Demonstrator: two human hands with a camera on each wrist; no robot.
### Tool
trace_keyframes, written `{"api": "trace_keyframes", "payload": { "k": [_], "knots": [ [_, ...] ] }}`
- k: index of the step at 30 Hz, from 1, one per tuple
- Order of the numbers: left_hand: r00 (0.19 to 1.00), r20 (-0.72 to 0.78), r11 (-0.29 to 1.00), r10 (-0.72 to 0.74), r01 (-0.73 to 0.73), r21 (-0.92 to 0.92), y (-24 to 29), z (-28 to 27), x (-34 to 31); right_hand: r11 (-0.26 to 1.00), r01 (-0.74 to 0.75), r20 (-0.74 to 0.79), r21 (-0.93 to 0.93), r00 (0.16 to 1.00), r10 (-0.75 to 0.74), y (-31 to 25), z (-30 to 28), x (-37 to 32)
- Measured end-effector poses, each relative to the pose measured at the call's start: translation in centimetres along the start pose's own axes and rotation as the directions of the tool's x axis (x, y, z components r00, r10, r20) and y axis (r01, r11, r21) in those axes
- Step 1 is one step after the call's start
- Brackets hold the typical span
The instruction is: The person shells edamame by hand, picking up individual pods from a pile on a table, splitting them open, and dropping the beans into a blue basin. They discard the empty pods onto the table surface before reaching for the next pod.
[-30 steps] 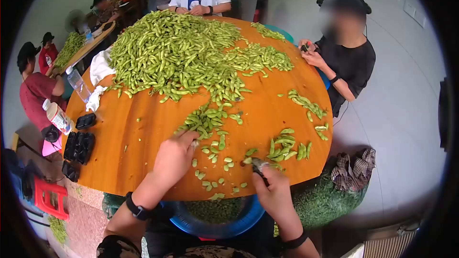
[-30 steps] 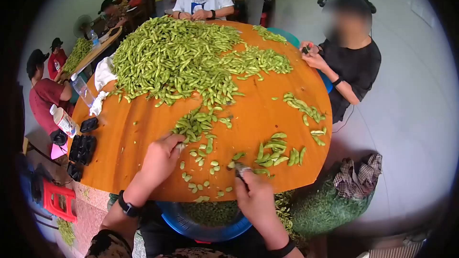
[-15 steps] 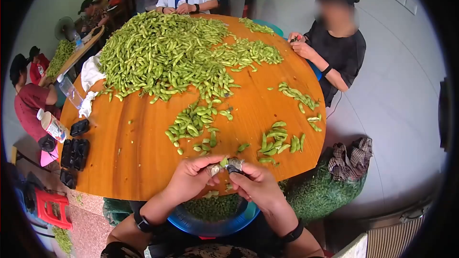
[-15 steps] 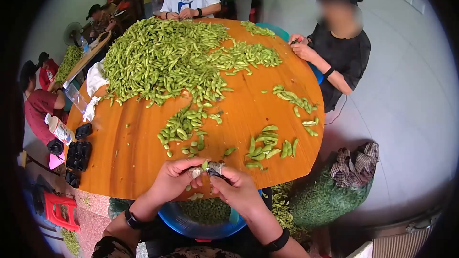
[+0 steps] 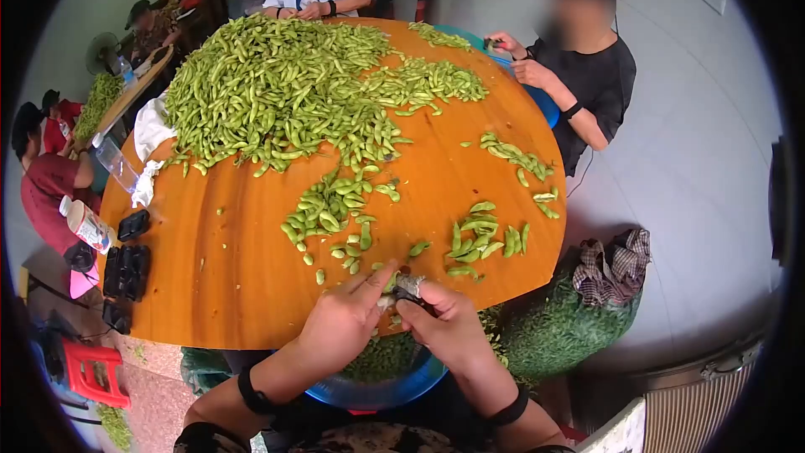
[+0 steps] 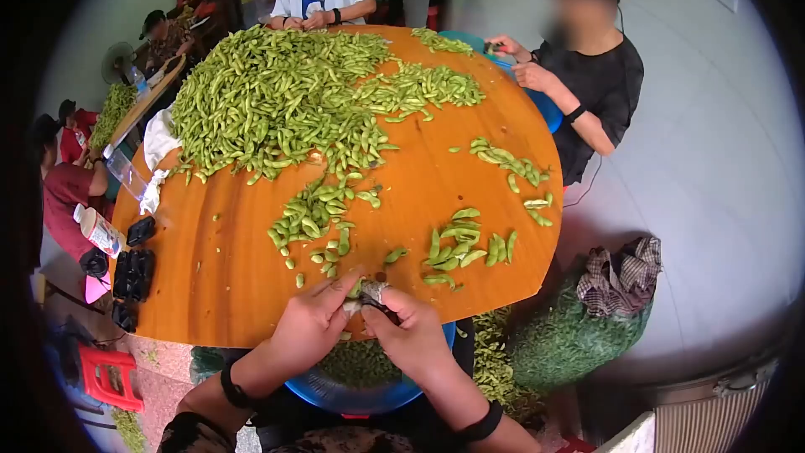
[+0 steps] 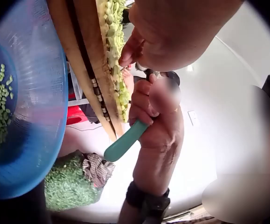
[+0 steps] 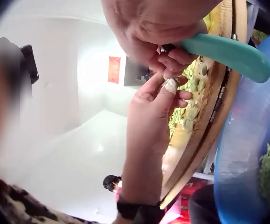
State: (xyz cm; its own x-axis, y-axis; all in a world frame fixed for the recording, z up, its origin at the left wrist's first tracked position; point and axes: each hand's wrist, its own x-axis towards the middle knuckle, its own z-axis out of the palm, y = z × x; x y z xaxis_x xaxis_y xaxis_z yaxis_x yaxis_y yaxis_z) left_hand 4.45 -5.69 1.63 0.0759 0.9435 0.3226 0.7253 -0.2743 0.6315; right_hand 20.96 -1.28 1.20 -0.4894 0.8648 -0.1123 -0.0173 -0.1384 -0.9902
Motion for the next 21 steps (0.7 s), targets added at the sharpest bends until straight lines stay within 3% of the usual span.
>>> {"api": "trace_keyframes", "payload": {
  "k": [2, 4, 5, 7, 10, 12, 13, 15, 16, 18, 19, 21],
  "knots": [
    [1.000, -0.011, 1.000, 0.016, -0.016, -0.018, -0.2, 0.1, -0.2, 0.997, -0.067, 0.049, 0.048, 0.997, 0.064, -0.5, -0.3, -0.3],
    [0.999, -0.021, 0.999, 0.035, -0.035, -0.040, -0.5, 0.1, -0.3, 0.945, -0.248, 0.112, 0.212, 0.967, 0.229, -1.0, -0.6, -0.4],
    [1.000, 0.009, 0.994, 0.026, -0.025, -0.104, -0.7, -0.1, -0.3, 0.945, -0.248, 0.110, 0.211, 0.967, 0.229, -0.9, -0.7, -0.3],
    [0.999, 0.042, 0.986, 0.018, -0.011, -0.168, -1.1, -0.2, -0.3, 0.871, -0.313, 0.170, 0.378, 0.949, 0.267, -0.3, -0.8, -0.1],
    [0.997, 0.067, 0.951, -0.030, 0.049, -0.305, -1.4, -0.2, -0.3, 0.870, -0.350, 0.165, 0.347, 0.936, 0.310, -0.2, -0.8, 0.0],
    [0.957, 0.205, 0.782, -0.205, 0.286, -0.553, -1.1, -0.3, -0.3, 0.868, -0.354, 0.166, 0.348, 0.934, 0.315, -0.1, -0.8, 0.1],
    [0.957, 0.207, 0.782, -0.203, 0.286, -0.554, -1.6, -0.1, -0.4, 0.867, -0.358, 0.165, 0.348, 0.933, 0.319, -0.1, -0.9, 0.1],
    [0.907, 0.356, 0.464, -0.224, 0.420, -0.779, -3.0, 0.2, -0.5, 0.869, -0.362, 0.173, 0.337, 0.931, 0.320, -0.2, -1.1, 0.1],
    [0.907, 0.357, 0.463, -0.224, 0.422, -0.780, -3.3, 0.1, -0.4, 0.872, -0.366, 0.184, 0.326, 0.929, 0.321, -0.3, -1.2, 0.2],
    [0.844, 0.474, 0.184, -0.250, 0.522, -0.833, -3.5, -0.2, -0.1, 0.856, -0.400, 0.226, 0.328, 0.913, 0.340, -0.9, -1.9, 0.5],
    [0.844, 0.474, 0.184, -0.250, 0.522, -0.833, -3.5, -0.1, -0.1, 0.839, -0.433, 0.269, 0.329, 0.895, 0.356, -1.1, -2.2, 0.6],
    [0.836, 0.503, -0.028, -0.218, 0.510, -0.860, -3.6, 0.0, -0.1, 0.876, -0.396, 0.224, 0.275, 0.913, 0.342, -1.4, -2.2, 0.5]
  ]
}}
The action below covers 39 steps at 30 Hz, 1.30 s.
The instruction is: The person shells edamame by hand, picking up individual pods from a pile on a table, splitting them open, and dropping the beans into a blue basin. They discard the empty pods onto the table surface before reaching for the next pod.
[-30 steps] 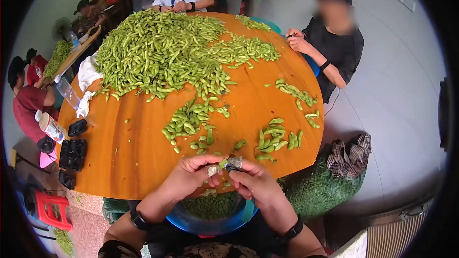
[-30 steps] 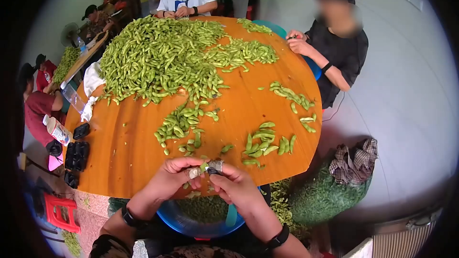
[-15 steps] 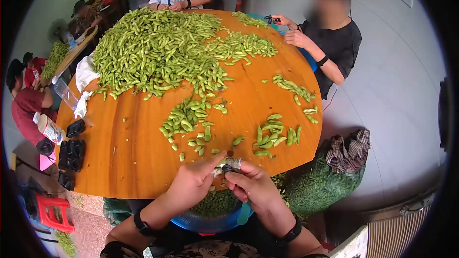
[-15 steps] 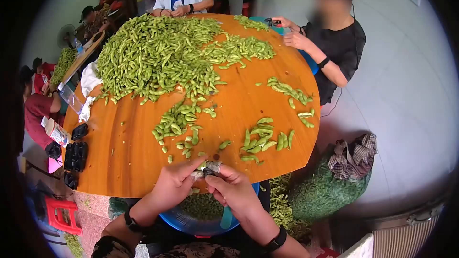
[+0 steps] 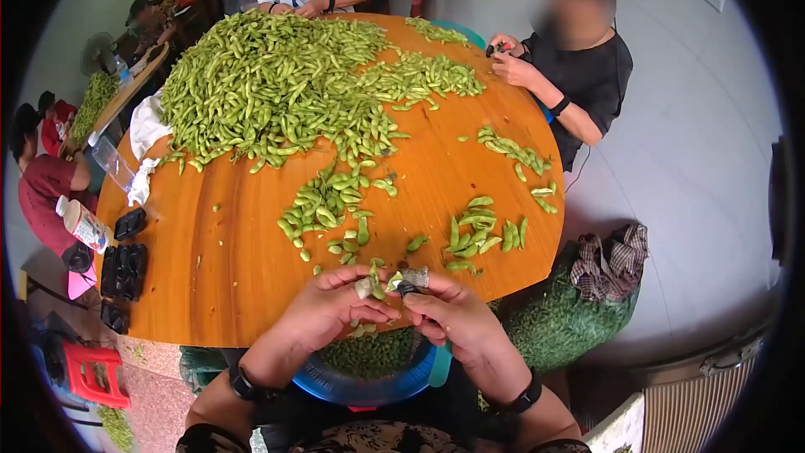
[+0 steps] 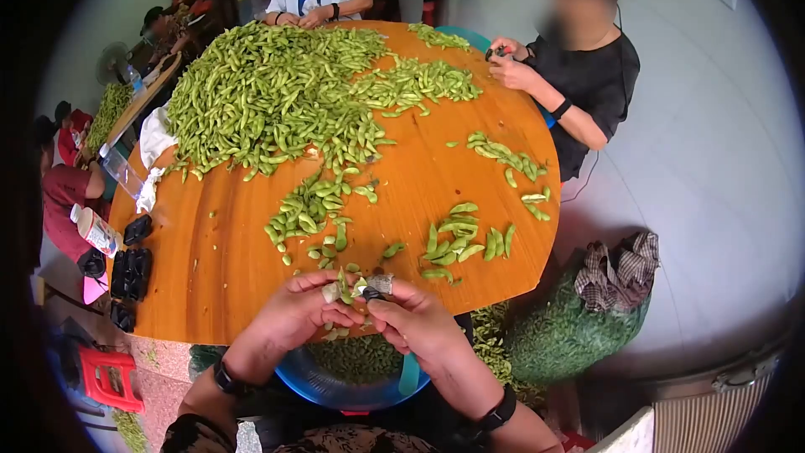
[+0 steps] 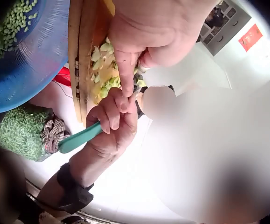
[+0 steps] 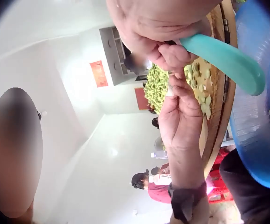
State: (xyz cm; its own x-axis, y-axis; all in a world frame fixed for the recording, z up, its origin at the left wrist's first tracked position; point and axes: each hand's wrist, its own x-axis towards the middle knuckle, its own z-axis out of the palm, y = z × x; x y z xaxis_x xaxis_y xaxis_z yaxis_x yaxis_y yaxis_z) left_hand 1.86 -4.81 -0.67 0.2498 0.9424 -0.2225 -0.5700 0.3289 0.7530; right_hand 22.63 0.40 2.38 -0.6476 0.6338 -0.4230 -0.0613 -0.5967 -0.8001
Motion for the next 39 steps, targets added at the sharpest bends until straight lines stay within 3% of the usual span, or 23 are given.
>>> {"api": "trace_keyframes", "payload": {
  "k": [1, 3, 4, 6, 8, 10, 12, 13, 14, 15, 16, 20, 21, 22, 23, 27, 29, 30, 32, 34, 36, 37, 39],
  "knots": [
    [1.000, -0.001, 1.000, 0.003, -0.003, 0.000, -0.1, 0.2, 0.0, 0.997, 0.031, -0.036, -0.065, 0.999, -0.034, -0.1, 0.1, -0.1],
    [0.982, -0.076, 0.926, 0.175, -0.138, 0.351, -0.3, 0.8, 0.0, 0.990, 0.100, -0.090, -0.102, 0.990, -0.109, -0.1, 0.5, -0.3],
    [0.981, -0.078, 0.926, 0.177, -0.140, 0.351, -0.5, 1.2, 0.0, 0.977, 0.164, -0.142, -0.139, 0.973, -0.183, 0.0, 0.6, -0.4],
    [0.936, -0.101, 0.724, 0.337, -0.189, 0.663, -1.1, 2.0, -0.2, 0.976, 0.163, -0.110, -0.146, 0.978, -0.180, 0.6, 0.5, -0.1],
    [0.905, -0.091, 0.694, 0.416, -0.251, 0.675, -2.0, 2.0, 0.0, 0.975, 0.166, -0.082, -0.149, 0.980, -0.180, 1.1, 0.7, -0.1],
    [0.835, 0.021, 0.363, 0.549, -0.261, 0.895, -2.2, 2.0, 0.1, 0.958, 0.174, -0.074, -0.230, 0.978, -0.196, 1.3, 1.3, -0.2],
    [0.823, 0.027, 0.320, 0.567, -0.251, 0.914, -2.2, 2.5, -0.1, 0.964, 0.159, -0.086, -0.212, 0.980, -0.180, 1.6, 1.6, -0.1],
    [0.810, 0.034, 0.277, 0.585, -0.239, 0.931, -2.3, 2.7, -0.2, 0.939, 0.232, -0.107, -0.255, 0.958, -0.266, 2.1, 1.5, 0.4],
    [0.811, 0.035, 0.278, 0.584, -0.240, 0.930, -2.3, 2.8, -0.2, 0.905, 0.302, -0.126, -0.299, 0.928, -0.351, 2.3, 1.4, 0.6],
    [0.822, -0.010, 0.365, 0.570, -0.243, 0.899, -2.3, 3.0, -0.2, 0.905, 0.302, -0.127, -0.300, 0.927, -0.352, 2.2, 1.4, 0.5],
    [0.832, -0.053, 0.450, 0.552, -0.243, 0.859, -2.2, 3.1, -0.2, 0.938, 0.258, -0.117, -0.230, 0.950, -0.290, 1.9, 1.5, 0.3],
    [0.859, -0.157, 0.514, 0.488, -0.138, 0.847, -1.5, 3.1, -0.1, 0.987, 0.128, -0.115, -0.097, 0.984, -0.139, 2.0, 1.8, -0.1],
    [0.855, -0.231, 0.751, 0.464, -0.242, 0.615, -1.4, 2.5, 0.4, 0.987, 0.128, -0.113, -0.097, 0.984, -0.139, 2.1, 1.9, -0.1],
    [0.861, -0.291, 0.893, 0.418, -0.329, 0.309, -1.2, 2.2, 0.7, 0.979, 0.169, -0.133, -0.114, 0.974, -0.183, 2.3, 2.0, -0.1],
    [0.875, -0.275, 0.904, 0.397, -0.322, 0.281, -0.9, 2.1, 0.7, 0.969, 0.208, -0.151, -0.133, 0.962, -0.227, 2.4, 2.0, -0.1],
    [0.883, -0.208, 0.855, 0.420, -0.308, 0.418, -0.8, 1.7, 0.4, 0.904, 0.333, -0.215, -0.266, 0.894, -0.393, 1.8, 0.3, 0.2],
    [0.935, -0.213, 0.805, 0.285, -0.113, 0.582, -0.8, 2.1, -0.3, 0.890, 0.323, -0.174, -0.322, 0.904, -0.391, 0.9, 0.7, 0.3],
    [0.936, -0.210, 0.805, 0.281, -0.111, 0.582, -0.9, 2.5, -0.4, 0.872, 0.312, -0.137, -0.378, 0.913, -0.386, 0.7, 0.8, 0.2],
    [0.875, -0.112, 0.603, 0.471, -0.227, 0.765, -1.2, 3.5, -0.2, 0.858, 0.361, -0.100, -0.365, 0.901, -0.422, 1.4, 0.9, 0.7],
    [0.866, -0.118, 0.583, 0.486, -0.221, 0.782, -1.4, 3.7, -0.2, 0.806, 0.399, -0.119, -0.438, 0.863, -0.492, 1.9, 1.2, 1.1],
    [0.825, -0.048, 0.406, 0.563, -0.226, 0.885, -1.4, 4.3, -0.4, 0.832, 0.387, -0.144, -0.397, 0.869, -0.473, 2.0, 1.7, 1.2],
    [0.825, -0.050, 0.407, 0.564, -0.225, 0.886, -1.8, 4.1, -0.3, 0.857, 0.374, -0.173, -0.354, 0.875, -0.453, 2.0, 1.8, 1.2],
    [0.865, -0.077, 0.548, 0.495, -0.243, 0.801, -2.7, 3.3, 0.0, 0.864, 0.365, -0.193, -0.346, 0.874, -0.446, 2.7, 1.5, 1.8]
  ]
}}
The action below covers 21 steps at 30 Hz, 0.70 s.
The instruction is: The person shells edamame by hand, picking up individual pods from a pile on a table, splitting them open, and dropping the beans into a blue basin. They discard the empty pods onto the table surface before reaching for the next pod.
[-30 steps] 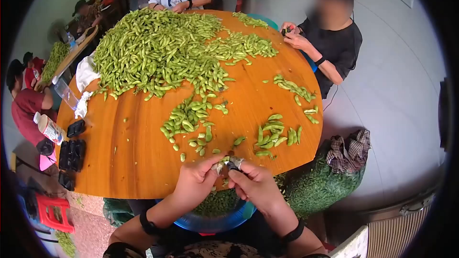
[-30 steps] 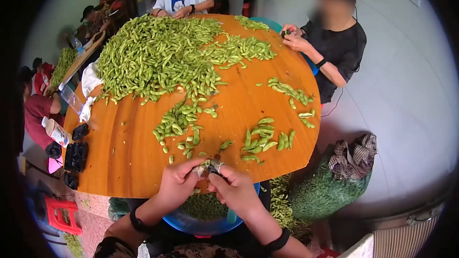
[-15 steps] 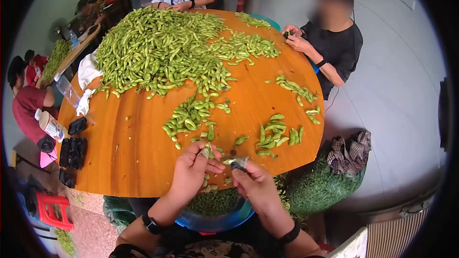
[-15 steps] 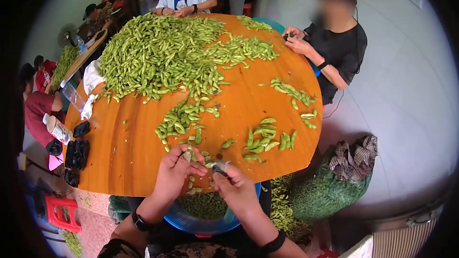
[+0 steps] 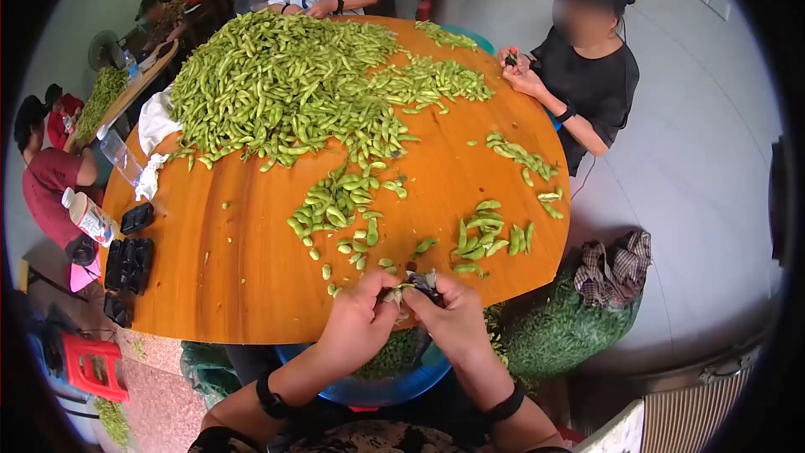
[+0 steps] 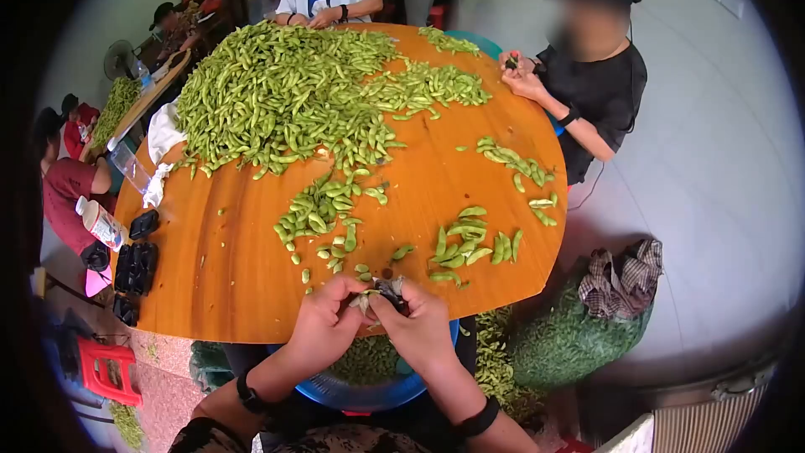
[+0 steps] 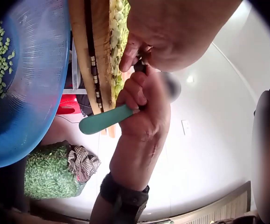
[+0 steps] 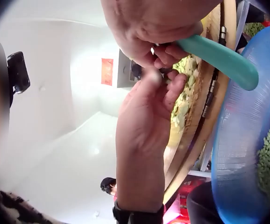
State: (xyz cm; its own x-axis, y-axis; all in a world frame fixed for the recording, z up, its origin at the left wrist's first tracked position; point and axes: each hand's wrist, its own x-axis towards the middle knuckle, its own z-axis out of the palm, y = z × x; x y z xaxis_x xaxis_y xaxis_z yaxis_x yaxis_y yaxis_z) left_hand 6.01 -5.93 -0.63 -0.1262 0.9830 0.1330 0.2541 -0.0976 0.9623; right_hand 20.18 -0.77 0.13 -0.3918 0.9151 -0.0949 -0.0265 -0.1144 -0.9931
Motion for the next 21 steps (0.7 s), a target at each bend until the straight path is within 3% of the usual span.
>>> {"api": "trace_keyframes", "payload": {
  "k": [1, 3, 6, 7, 9, 10, 12, 13, 15, 17, 19, 20, 21],
  "knots": [
    [1.000, 0.003, 1.000, -0.002, 0.002, -0.001, -0.2, 0.0, 0.0, 1.000, -0.012, -0.018, 0.004, 1.000, 0.012, 0.1, 0.0, 0.0],
    [0.977, 0.100, 0.872, -0.186, 0.212, -0.441, -0.2, 0.0, 0.1, 0.999, 0.045, -0.055, -0.026, 0.997, -0.046, 0.0, 0.4, -0.2],
    [0.971, 0.066, 0.837, -0.230, 0.232, -0.496, 0.7, 0.2, 0.1, 0.985, 0.130, -0.129, -0.117, 0.981, -0.145, -0.2, 1.0, -0.3],
    [0.971, 0.063, 0.836, -0.231, 0.232, -0.497, 0.7, 0.5, 0.1, 0.972, 0.154, -0.165, -0.177, 0.969, -0.184, -0.2, 1.1, -0.3],
    [0.973, -0.085, 0.792, -0.212, 0.121, -0.599, 0.8, 0.8, 0.2, 0.977, 0.149, -0.191, -0.154, 0.965, -0.178, -0.4, 1.0, -0.5],
    [0.973, -0.088, 0.792, -0.213, 0.119, -0.599, 0.7, 0.4, 0.5, 0.981, 0.145, -0.220, -0.130, 0.960, -0.171, -0.6, 0.9, -0.7],
    [0.936, -0.251, 0.737, -0.246, 0.012, -0.675, 0.3, -0.8, 1.4, 0.979, 0.135, -0.230, -0.155, 0.958, -0.169, -1.6, 0.7, -1.0],
    [0.937, -0.248, 0.737, -0.246, 0.014, -0.676, 0.5, -1.0, 1.3, 0.976, 0.124, -0.246, -0.179, 0.955, -0.166, -1.9, 0.4, -1.1],
    [0.968, 0.041, 0.860, -0.247, 0.238, -0.452, 1.0, -1.3, 0.8, 0.962, 0.139, -0.235, -0.234, 0.952, -0.194, -0.8, -0.9, -0.5],
    [0.968, 0.056, 0.853, -0.243, 0.241, -0.463, 1.0, -1.1, 0.4, 0.965, 0.175, -0.153, -0.197, 0.966, -0.207, -1.0, -1.5, 0.0],
    [0.986, 0.147, 0.983, -0.081, 0.103, -0.154, 1.3, -1.2, 0.2, 0.964, 0.150, -0.138, -0.219, 0.974, -0.183, -1.7, -1.5, -0.3],
    [0.979, 0.195, 0.996, -0.056, 0.067, -0.050, 0.7, -1.3, 0.2, 0.985, 0.088, -0.053, -0.146, 0.994, -0.097, -1.9, -1.6, -0.4],
    [0.979, 0.196, 0.996, -0.055, 0.067, -0.052, 0.7, -1.3, 0.2, 0.997, 0.021, 0.041, -0.079, 0.999, -0.018, -2.0, -1.6, -0.4]
  ]
}}
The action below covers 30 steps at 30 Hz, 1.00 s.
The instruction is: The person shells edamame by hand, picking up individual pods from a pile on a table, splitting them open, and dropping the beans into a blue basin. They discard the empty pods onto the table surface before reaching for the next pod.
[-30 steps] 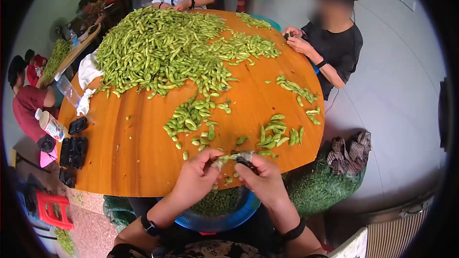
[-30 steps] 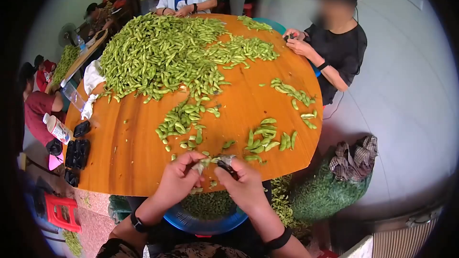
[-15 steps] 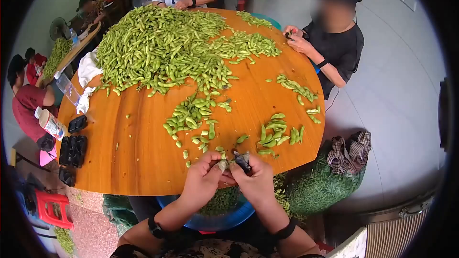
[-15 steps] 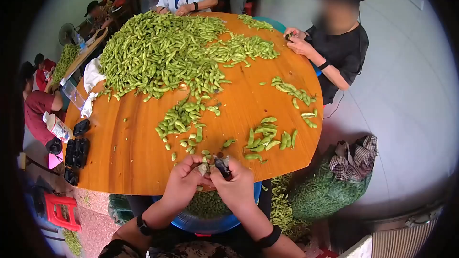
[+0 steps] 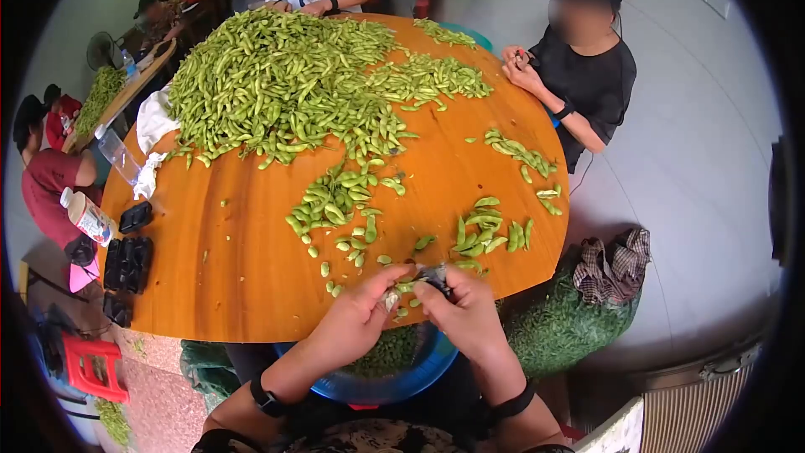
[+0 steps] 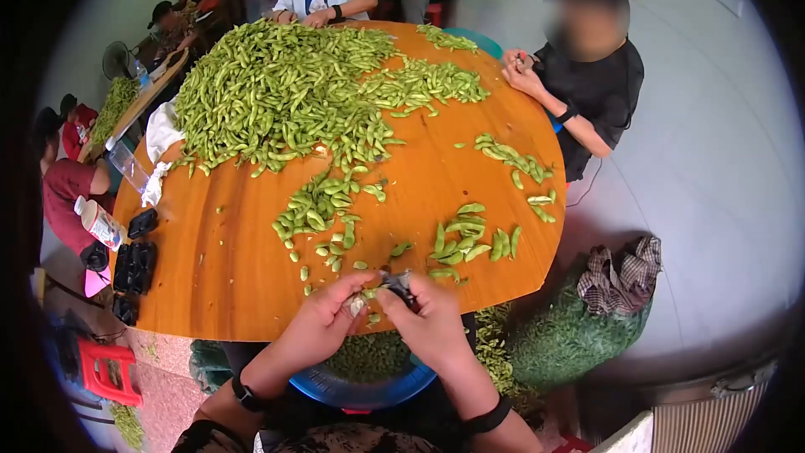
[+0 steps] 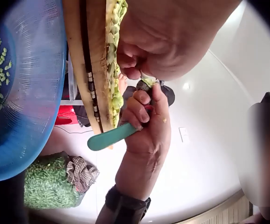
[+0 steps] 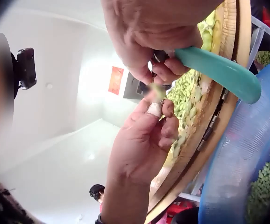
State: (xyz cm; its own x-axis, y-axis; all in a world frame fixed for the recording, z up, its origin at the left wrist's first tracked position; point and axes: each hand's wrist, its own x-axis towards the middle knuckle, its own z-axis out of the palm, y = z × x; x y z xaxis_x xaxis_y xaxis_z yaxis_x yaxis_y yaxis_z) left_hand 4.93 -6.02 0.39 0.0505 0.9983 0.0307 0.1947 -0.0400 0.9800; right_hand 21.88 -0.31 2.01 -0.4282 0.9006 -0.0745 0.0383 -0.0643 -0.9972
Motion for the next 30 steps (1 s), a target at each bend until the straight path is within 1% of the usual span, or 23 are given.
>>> {"api": "trace_keyframes", "payload": {
  "k": [1, 2, 3, 5, 6, 7, 8, 9, 10, 11, 12, 14, 15, 16, 17, 18, 20, 21, 22, 27, 28, 29, 30],
  "knots": [
    [0.992, -0.009, 0.980, 0.123, -0.120, 0.161, 0.1, 0.0, 0.0, 1.000, 0.001, 0.000, -0.002, 1.000, -0.001, 0.2, -0.1, 0.0],
    [0.970, 0.000, 0.919, 0.243, -0.230, 0.319, 0.2, -0.1, 0.0, 0.996, 0.049, 0.030, -0.072, 0.998, -0.047, 0.6, -0.1, 0.0],
    [0.970, -0.005, 0.919, 0.244, -0.229, 0.320, 0.8, -0.3, 0.0, 0.985, 0.098, 0.064, -0.140, 0.994, -0.090, 0.8, -0.1, 0.0],
    [0.992, 0.127, 0.948, 0.025, -0.064, 0.312, 2.0, -0.8, 0.0, 0.994, 0.053, 0.072, -0.095, 0.996, -0.047, 0.5, -0.1, -0.2],
    [0.991, 0.128, 0.947, 0.024, -0.064, 0.314, 1.9, -0.7, -0.1, 0.999, 0.008, 0.078, -0.051, 0.997, -0.004, 0.4, -0.1, -0.3],
    [0.990, 0.121, 0.925, 0.077, -0.116, 0.362, 1.6, -0.4, -0.3, 0.999, 0.008, 0.077, -0.050, 0.997, -0.005, 0.2, 0.0, -0.5],
    [0.985, 0.118, 0.897, 0.129, -0.167, 0.409, 1.3, -0.1, -0.5, 0.998, -0.049, 0.076, 0.038, 0.996, 0.046, 0.0, 0.3, -0.6],
    [0.984, 0.119, 0.896, 0.130, -0.168, 0.410, 0.9, 0.4, -0.6, 0.986, -0.106, 0.079, 0.126, 0.992, 0.096, -0.1, 0.4, -0.7],
    [0.971, 0.081, 0.866, 0.226, -0.239, 0.439, 0.3, 0.8, -0.7, 0.987, -0.104, 0.081, 0.126, 0.992, 0.094, -0.3, 0.6, -0.9],
    [0.947, 0.044, 0.830, 0.320, -0.302, 0.470, -0.4, 1.1, -0.8, 0.942, -0.218, 0.144, 0.253, 0.972, 0.187, -0.4, 0.7, -1.1],
    [0.947, 0.039, 0.829, 0.319, -0.299, 0.472, -0.9, 1.3, -0.9, 0.869, -0.333, 0.217, 0.367, 0.939, 0.268, -0.4, 0.8, -1.3],
    [0.932, 0.025, 0.907, 0.363, -0.359, 0.221, -1.7, 1.6, -1.1, 0.861, -0.356, 0.237, 0.362, 0.929, 0.284, -0.2, 0.7, -1.3],
    [0.933, 0.020, 0.908, 0.360, -0.355, 0.220, -2.0, 1.8, -1.4, 0.818, -0.394, 0.266, 0.418, 0.915, 0.305, 0.0, 0.6, -1.4],
    [0.966, -0.003, 0.966, 0.258, -0.258, -0.021, -2.3, 2.0, -1.6, 0.770, -0.429, 0.293, 0.472, 0.900, 0.322, 0.2, 0.6, -1.5],
    [0.988, 0.000, 0.954, 0.152, -0.146, -0.262, -2.4, 2.1, -1.7, 0.769, -0.431, 0.294, 0.472, 0.899, 0.324, -0.1, 0.6, -1.5],
    [0.988, -0.002, 0.954, 0.151, -0.147, -0.263, -2.2, 2.0, -1.9, 0.789, -0.411, 0.278, 0.458, 0.909, 0.312, -0.6, 0.7, -1.6],
    [0.996, 0.074, 0.898, -0.054, 0.081, -0.433, -1.4, 1.4, -2.1, 0.806, -0.390, 0.261, 0.444, 0.917, 0.300, -1.1, 1.0, -1.9],
    [0.996, 0.075, 0.898, -0.055, 0.082, -0.433, -1.4, 1.0, -2.1, 0.864, -0.357, 0.199, 0.355, 0.932, 0.304, -1.2, 1.2, -2.0],
    [0.992, 0.110, 0.905, -0.068, 0.107, -0.412, -1.4, 0.5, -2.1, 0.910, -0.326, 0.137, 0.258, 0.944, 0.299, -1.3, 1.4, -2.1],
    [0.981, 0.164, 0.899, -0.100, 0.160, -0.408, -1.0, -0.2, -2.5, 0.923, -0.330, 0.144, 0.198, 0.941, 0.306, -1.8, 1.1, -2.2],
    [0.998, 0.053, 0.982, 0.018, -0.007, -0.188, -0.8, 0.1, -2.6, 0.928, -0.333, 0.155, 0.169, 0.938, 0.309, -1.8, 1.2, -2.3],
    [0.987, -0.026, 0.986, 0.159, -0.157, 0.059, -0.7, 0.3, -2.7, 0.926, -0.337, 0.157, 0.169, 0.937, 0.312, -1.7, 1.3, -2.4],
    [0.987, -0.028, 0.986, 0.157, -0.155, 0.059, -0.6, 0.3, -2.8, 0.936, -0.314, 0.156, 0.158, 0.944, 0.291, -1.5, 1.5, -2.5]
  ]
}}
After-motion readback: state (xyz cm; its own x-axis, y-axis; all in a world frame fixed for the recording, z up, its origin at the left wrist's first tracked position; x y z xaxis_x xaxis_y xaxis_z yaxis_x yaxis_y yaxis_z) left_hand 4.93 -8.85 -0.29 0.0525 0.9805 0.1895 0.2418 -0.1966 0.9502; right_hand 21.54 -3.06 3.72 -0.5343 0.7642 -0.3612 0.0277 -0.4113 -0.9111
